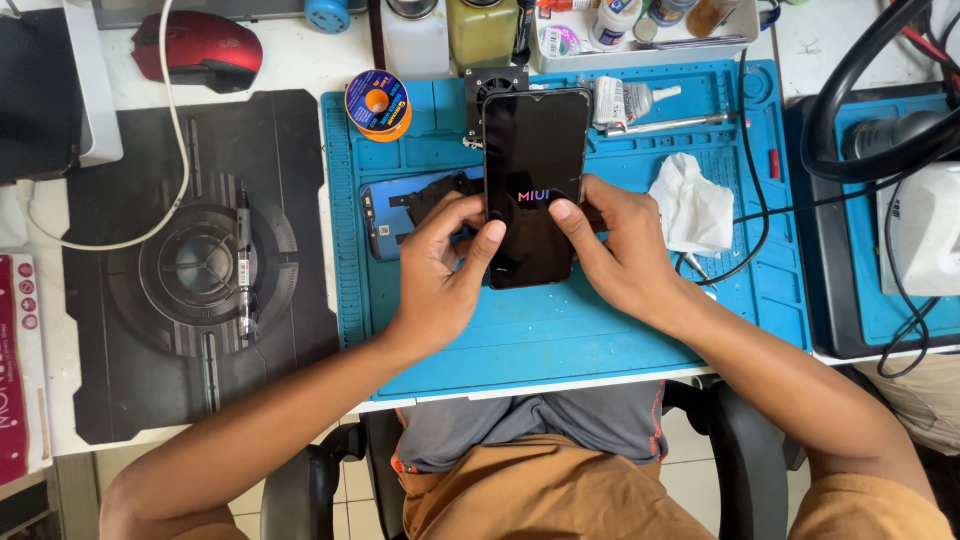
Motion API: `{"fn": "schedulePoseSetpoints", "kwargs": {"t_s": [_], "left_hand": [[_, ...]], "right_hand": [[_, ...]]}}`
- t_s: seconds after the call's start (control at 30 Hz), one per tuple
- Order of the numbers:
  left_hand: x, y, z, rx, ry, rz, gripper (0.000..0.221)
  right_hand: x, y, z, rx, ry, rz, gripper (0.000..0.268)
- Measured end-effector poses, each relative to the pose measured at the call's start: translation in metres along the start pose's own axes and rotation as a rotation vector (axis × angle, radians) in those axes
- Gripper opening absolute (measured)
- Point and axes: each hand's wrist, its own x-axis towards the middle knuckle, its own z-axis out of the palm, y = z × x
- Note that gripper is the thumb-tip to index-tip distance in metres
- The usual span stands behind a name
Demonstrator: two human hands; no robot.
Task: The person cleans the back of a black smartphone with a white cloth, then removes the back cover and internal components. They handle a blue phone case and apply adhesive to its edges using a small bottle and a red-handled tool.
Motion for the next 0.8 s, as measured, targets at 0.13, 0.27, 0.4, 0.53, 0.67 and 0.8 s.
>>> {"fn": "schedulePoseSetpoints", "kwargs": {"t_s": [0.13, 0.27, 0.4, 0.53, 0.67, 0.8], "left_hand": [[0.0, 0.001, -0.001, 0.036, -0.002, -0.002, 0.025], [0.0, 0.0, -0.003, 0.034, -0.015, 0.033, 0.025], [0.0, 0.001, -0.003, 0.048, -0.007, 0.05, 0.023], [0.0, 0.002, -0.005, 0.051, -0.018, 0.059, 0.022], [-0.001, -0.003, -0.007, 0.047, -0.015, 0.012, 0.021], [0.0, -0.007, -0.005, 0.008, -0.028, 0.025, 0.017]], "right_hand": [[0.001, 0.002, 0.002, -0.042, 0.008, -0.009, 0.029], [-0.001, 0.006, 0.004, -0.075, 0.017, -0.008, 0.03], [-0.002, 0.006, 0.006, -0.042, 0.037, -0.04, 0.03], [-0.003, 0.01, 0.006, -0.042, 0.05, -0.097, 0.03], [-0.005, 0.014, 0.009, -0.145, 0.077, -0.071, 0.036], [-0.003, 0.011, 0.008, -0.122, 0.098, -0.102, 0.03]]}}
